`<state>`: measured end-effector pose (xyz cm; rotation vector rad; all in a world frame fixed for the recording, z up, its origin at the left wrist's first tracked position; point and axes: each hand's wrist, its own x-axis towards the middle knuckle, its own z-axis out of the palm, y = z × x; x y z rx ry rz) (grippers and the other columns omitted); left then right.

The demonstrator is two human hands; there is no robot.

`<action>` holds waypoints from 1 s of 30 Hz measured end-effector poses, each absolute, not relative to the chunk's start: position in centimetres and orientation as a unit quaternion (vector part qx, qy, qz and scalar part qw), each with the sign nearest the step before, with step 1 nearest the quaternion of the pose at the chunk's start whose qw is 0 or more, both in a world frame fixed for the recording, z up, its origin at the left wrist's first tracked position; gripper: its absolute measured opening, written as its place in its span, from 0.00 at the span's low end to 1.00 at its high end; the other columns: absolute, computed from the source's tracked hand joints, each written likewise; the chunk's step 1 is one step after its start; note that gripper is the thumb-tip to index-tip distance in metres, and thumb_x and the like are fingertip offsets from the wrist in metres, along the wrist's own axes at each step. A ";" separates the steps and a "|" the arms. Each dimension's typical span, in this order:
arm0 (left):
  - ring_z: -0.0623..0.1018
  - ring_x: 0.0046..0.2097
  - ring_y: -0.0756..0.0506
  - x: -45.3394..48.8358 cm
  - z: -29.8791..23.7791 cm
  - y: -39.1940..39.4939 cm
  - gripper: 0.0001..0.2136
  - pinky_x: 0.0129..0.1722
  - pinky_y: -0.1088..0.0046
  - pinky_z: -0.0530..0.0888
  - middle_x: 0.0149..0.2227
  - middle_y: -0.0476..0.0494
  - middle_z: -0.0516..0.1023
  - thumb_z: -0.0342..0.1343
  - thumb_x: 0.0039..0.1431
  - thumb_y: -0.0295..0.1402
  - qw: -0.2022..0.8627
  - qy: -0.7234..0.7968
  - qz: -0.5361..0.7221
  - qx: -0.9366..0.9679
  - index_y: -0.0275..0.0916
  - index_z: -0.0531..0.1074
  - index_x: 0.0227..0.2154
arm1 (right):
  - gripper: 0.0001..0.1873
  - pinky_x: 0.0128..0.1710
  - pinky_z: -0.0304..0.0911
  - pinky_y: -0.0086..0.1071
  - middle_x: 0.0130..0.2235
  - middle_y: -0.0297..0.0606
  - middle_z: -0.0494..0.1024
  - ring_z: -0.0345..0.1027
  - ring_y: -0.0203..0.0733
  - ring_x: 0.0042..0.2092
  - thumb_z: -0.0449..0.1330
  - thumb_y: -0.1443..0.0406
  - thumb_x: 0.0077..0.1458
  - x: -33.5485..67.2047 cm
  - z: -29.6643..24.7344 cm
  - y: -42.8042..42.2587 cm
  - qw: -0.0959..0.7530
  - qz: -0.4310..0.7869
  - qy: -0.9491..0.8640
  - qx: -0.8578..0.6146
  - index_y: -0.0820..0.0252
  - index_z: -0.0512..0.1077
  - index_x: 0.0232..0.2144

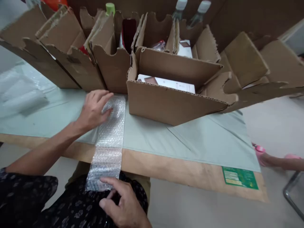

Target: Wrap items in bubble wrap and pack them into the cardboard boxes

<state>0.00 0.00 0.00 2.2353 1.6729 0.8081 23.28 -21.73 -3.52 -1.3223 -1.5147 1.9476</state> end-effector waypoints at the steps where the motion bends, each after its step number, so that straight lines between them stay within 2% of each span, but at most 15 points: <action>1: 0.70 0.61 0.29 -0.2 0.2 -2.1 0.22 0.64 0.43 0.62 0.58 0.33 0.77 0.60 0.58 0.32 0.185 0.550 0.303 0.756 0.38 0.76 0.56 | 0.29 0.36 0.72 0.35 0.41 0.38 0.82 0.74 0.46 0.41 0.67 0.58 0.54 23.4 -3.2 -21.6 0.168 0.695 -0.529 -0.457 0.41 0.75 0.59; 3: 0.76 0.54 0.32 -1.1 0.8 -6.9 0.19 0.60 0.48 0.68 0.50 0.36 0.81 0.63 0.57 0.37 0.385 0.492 0.311 0.716 0.42 0.80 0.52 | 0.30 0.36 0.71 0.34 0.41 0.38 0.82 0.74 0.46 0.41 0.68 0.56 0.54 24.0 -2.5 -20.7 0.180 0.707 -0.522 -0.443 0.42 0.75 0.60; 5: 0.78 0.51 0.32 -2.2 1.3 -11.2 0.23 0.57 0.51 0.72 0.50 0.36 0.82 0.65 0.56 0.43 0.552 0.437 0.284 0.650 0.45 0.80 0.54 | 0.29 0.38 0.72 0.35 0.41 0.38 0.81 0.74 0.45 0.41 0.69 0.54 0.54 24.2 -1.9 -19.3 0.208 0.725 -0.504 -0.422 0.45 0.75 0.59; 7: 0.78 0.54 0.30 -2.7 1.3 -14.0 0.32 0.58 0.53 0.72 0.54 0.36 0.81 0.69 0.50 0.45 0.613 0.421 0.280 0.607 0.47 0.75 0.60 | 0.26 0.41 0.72 0.35 0.40 0.37 0.82 0.75 0.42 0.41 0.67 0.54 0.57 23.7 -1.4 -17.4 0.247 0.748 -0.471 -0.396 0.48 0.75 0.58; 8: 0.78 0.55 0.31 -2.6 1.1 -14.8 0.35 0.58 0.55 0.72 0.55 0.37 0.80 0.71 0.48 0.43 0.604 0.438 0.289 0.600 0.48 0.74 0.61 | 0.25 0.42 0.73 0.35 0.40 0.37 0.82 0.76 0.41 0.40 0.66 0.55 0.59 23.1 -1.2 -16.4 0.269 0.754 -0.454 -0.390 0.49 0.74 0.58; 10: 0.79 0.53 0.34 -1.9 0.2 -15.2 0.31 0.57 0.59 0.73 0.53 0.40 0.82 0.71 0.50 0.38 0.527 0.510 0.329 0.595 0.49 0.76 0.59 | 0.29 0.42 0.74 0.35 0.42 0.36 0.82 0.77 0.38 0.39 0.64 0.58 0.62 21.8 -1.2 -14.6 0.318 0.743 -0.436 -0.396 0.49 0.67 0.64; 12: 0.80 0.49 0.37 -0.9 -0.9 -14.4 0.21 0.54 0.61 0.74 0.49 0.40 0.83 0.65 0.57 0.34 0.419 0.587 0.361 0.592 0.46 0.79 0.55 | 0.37 0.41 0.75 0.35 0.43 0.36 0.82 0.77 0.38 0.38 0.62 0.60 0.64 20.8 -1.5 -13.6 0.370 0.693 -0.453 -0.422 0.49 0.55 0.71; 14: 0.81 0.44 0.39 -0.3 -1.8 -13.3 0.20 0.51 0.60 0.75 0.43 0.40 0.83 0.59 0.61 0.33 0.341 0.634 0.350 0.599 0.42 0.78 0.56 | 0.38 0.41 0.76 0.37 0.42 0.36 0.81 0.77 0.38 0.38 0.59 0.63 0.66 20.6 -1.7 -13.3 0.416 0.593 -0.515 -0.457 0.49 0.50 0.73; 17: 0.78 0.35 0.42 -0.5 -2.7 -12.1 0.26 0.43 0.62 0.76 0.34 0.45 0.80 0.57 0.61 0.32 0.295 0.654 0.271 0.642 0.37 0.70 0.63 | 0.30 0.47 0.75 0.42 0.44 0.38 0.81 0.77 0.42 0.44 0.58 0.70 0.65 21.4 -2.0 -13.6 0.421 0.375 -0.675 -0.475 0.48 0.62 0.67; 19: 0.77 0.33 0.44 -0.9 -3.2 -11.7 0.28 0.40 0.64 0.76 0.32 0.47 0.78 0.56 0.61 0.32 0.265 0.654 0.233 0.669 0.36 0.67 0.65 | 0.28 0.52 0.73 0.47 0.51 0.42 0.81 0.74 0.48 0.53 0.59 0.72 0.62 21.9 -2.3 -13.7 0.375 0.248 -0.772 -0.450 0.50 0.69 0.62; 22: 0.76 0.31 0.45 -1.1 -3.6 -11.6 0.28 0.37 0.66 0.76 0.31 0.49 0.77 0.57 0.62 0.31 0.208 0.644 0.219 0.703 0.37 0.65 0.65 | 0.25 0.56 0.70 0.53 0.62 0.49 0.74 0.65 0.57 0.65 0.59 0.73 0.60 21.8 -3.2 -13.1 0.276 0.158 -0.855 -0.411 0.58 0.71 0.59; 24: 0.78 0.34 0.44 -1.1 -3.3 -12.0 0.27 0.38 0.65 0.77 0.34 0.46 0.78 0.57 0.63 0.31 0.159 0.629 0.248 0.720 0.36 0.65 0.65 | 0.22 0.54 0.69 0.53 0.64 0.49 0.73 0.64 0.58 0.66 0.57 0.75 0.61 21.5 -3.8 -12.4 0.234 0.137 -0.879 -0.393 0.58 0.73 0.56; 26: 0.79 0.45 0.40 -1.2 -2.6 -12.7 0.26 0.47 0.60 0.78 0.44 0.37 0.79 0.59 0.64 0.33 0.111 0.603 0.290 0.735 0.34 0.65 0.63 | 0.20 0.54 0.69 0.52 0.61 0.46 0.77 0.68 0.55 0.64 0.54 0.77 0.62 21.5 -3.8 -11.9 0.229 0.136 -0.886 -0.380 0.57 0.74 0.53; 28: 0.75 0.57 0.34 -1.4 -1.8 -13.8 0.26 0.56 0.53 0.74 0.56 0.29 0.75 0.61 0.64 0.36 0.096 0.558 0.311 0.763 0.33 0.66 0.62 | 0.20 0.53 0.69 0.49 0.57 0.44 0.80 0.72 0.51 0.60 0.53 0.77 0.63 21.6 -3.4 -11.5 0.243 0.162 -0.882 -0.370 0.57 0.75 0.51; 30: 0.73 0.59 0.34 -1.5 -1.3 -14.7 0.23 0.58 0.51 0.72 0.57 0.30 0.75 0.62 0.64 0.35 0.117 0.513 0.299 0.796 0.35 0.68 0.59 | 0.18 0.52 0.70 0.46 0.52 0.41 0.83 0.76 0.47 0.54 0.52 0.76 0.65 21.7 -2.7 -11.1 0.252 0.209 -0.873 -0.362 0.57 0.75 0.51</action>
